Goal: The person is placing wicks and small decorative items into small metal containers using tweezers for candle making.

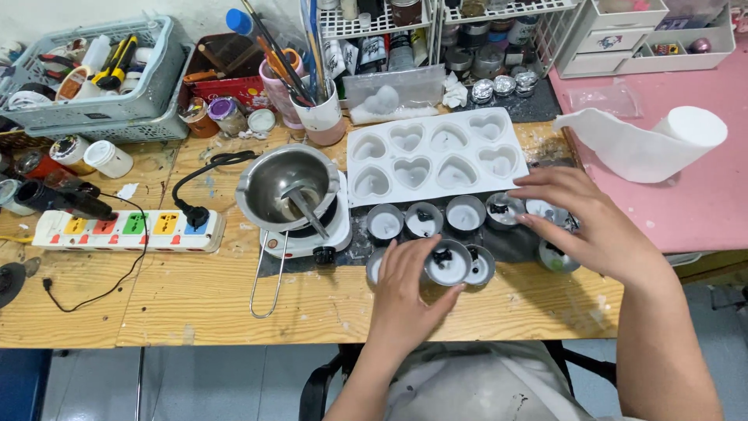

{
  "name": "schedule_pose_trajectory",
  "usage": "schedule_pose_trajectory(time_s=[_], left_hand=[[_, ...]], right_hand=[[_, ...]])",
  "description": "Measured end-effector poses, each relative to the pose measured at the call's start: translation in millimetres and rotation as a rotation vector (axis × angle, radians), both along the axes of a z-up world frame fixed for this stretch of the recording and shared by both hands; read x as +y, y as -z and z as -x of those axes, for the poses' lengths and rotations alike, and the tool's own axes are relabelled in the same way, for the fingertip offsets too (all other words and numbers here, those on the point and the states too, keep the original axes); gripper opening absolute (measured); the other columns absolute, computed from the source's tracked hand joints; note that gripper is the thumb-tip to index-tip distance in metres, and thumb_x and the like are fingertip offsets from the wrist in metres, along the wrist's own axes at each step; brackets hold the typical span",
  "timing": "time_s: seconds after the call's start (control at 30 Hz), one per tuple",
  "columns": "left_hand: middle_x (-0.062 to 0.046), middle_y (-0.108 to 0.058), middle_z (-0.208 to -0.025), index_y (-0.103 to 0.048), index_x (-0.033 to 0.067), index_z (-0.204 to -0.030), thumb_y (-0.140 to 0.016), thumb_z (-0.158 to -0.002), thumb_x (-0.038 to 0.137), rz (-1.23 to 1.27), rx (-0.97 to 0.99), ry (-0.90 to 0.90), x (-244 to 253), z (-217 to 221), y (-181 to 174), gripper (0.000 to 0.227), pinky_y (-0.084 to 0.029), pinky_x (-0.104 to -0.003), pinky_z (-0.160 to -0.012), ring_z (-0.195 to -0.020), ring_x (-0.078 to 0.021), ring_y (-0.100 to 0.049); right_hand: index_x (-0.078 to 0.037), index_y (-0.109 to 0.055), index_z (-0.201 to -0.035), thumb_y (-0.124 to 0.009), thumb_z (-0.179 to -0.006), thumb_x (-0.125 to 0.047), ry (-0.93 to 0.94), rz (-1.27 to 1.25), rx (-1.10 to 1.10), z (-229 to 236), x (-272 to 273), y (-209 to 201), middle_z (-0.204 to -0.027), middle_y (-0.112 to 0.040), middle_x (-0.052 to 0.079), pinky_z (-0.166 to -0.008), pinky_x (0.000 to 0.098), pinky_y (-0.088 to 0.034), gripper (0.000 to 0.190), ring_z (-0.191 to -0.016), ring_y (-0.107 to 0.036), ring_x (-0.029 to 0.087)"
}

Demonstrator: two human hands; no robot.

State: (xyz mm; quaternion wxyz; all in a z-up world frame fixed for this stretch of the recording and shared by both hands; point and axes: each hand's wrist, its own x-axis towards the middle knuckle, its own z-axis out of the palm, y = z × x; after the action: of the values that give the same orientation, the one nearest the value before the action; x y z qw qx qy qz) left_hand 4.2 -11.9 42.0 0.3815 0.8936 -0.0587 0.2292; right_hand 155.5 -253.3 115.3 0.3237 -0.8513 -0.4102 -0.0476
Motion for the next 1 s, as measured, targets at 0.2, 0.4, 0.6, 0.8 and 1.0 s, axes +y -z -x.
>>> schedule_pose_trajectory(time_s=[0.2,0.4,0.6,0.8,1.0], left_hand=[[-0.009,-0.062,-0.137,-0.047,0.0113,-0.152,-0.081,-0.084,0.037,-0.058,-0.008,0.216,-41.8,-24.5,-3.7,0.08,-0.024,-0.056,-0.126,-0.132,-0.0287,-0.055],[-0.008,-0.061,-0.135,-0.042,0.0132,-0.156,-0.079,-0.086,0.036,-0.19,-0.003,0.213,-67.4,-46.8,12.6,0.082,-0.02,-0.062,-0.122,-0.127,-0.0247,-0.056],[-0.007,-0.062,-0.133,-0.039,0.0095,-0.156,-0.077,-0.086,0.033,-0.268,-0.009,0.146,-79.4,-56.1,18.4,0.083,-0.013,-0.07,-0.121,-0.122,-0.023,-0.059],[-0.006,-0.062,-0.13,-0.039,0.0068,-0.154,-0.078,-0.086,0.031,-0.353,0.079,0.114,-83.0,-59.2,15.5,0.083,-0.008,-0.075,-0.119,-0.116,-0.0214,-0.059],[-0.005,-0.062,-0.128,-0.04,0.0058,-0.153,-0.079,-0.085,0.033,-0.345,0.074,0.081,-82.2,-59.2,18.1,0.083,-0.006,-0.075,-0.118,-0.115,-0.0222,-0.057]], right_hand=[[-0.006,-0.07,-0.121,-0.072,-0.085,-0.014,0.08,-0.106,0.099,38.4,-32.2,4.6,-0.121,-0.071,0.01,-0.102,0.0407,-0.048,0.037,-0.122,-0.063,0.028],[-0.005,-0.069,-0.125,-0.074,-0.086,-0.016,0.321,-0.107,0.014,45.4,-61.3,48.1,-0.129,-0.067,0.012,-0.108,0.0431,-0.047,0.04,-0.128,-0.06,0.03],[-0.002,-0.059,-0.134,-0.088,-0.067,-0.028,0.447,0.034,-0.104,54.7,-55.5,80.7,-0.131,-0.06,0.02,-0.11,0.0507,-0.042,0.077,-0.136,-0.047,0.04],[-0.002,-0.058,-0.131,-0.09,-0.07,-0.027,0.561,-0.007,0.007,52.5,-55.2,107.3,-0.132,-0.06,0.022,-0.104,0.0473,-0.047,0.074,-0.131,-0.053,0.037],[-0.005,-0.055,-0.134,-0.086,-0.073,-0.022,0.468,-0.197,0.011,56.5,-63.4,109.7,-0.135,-0.061,0.017,-0.108,0.0435,-0.05,0.07,-0.13,-0.059,0.03]])
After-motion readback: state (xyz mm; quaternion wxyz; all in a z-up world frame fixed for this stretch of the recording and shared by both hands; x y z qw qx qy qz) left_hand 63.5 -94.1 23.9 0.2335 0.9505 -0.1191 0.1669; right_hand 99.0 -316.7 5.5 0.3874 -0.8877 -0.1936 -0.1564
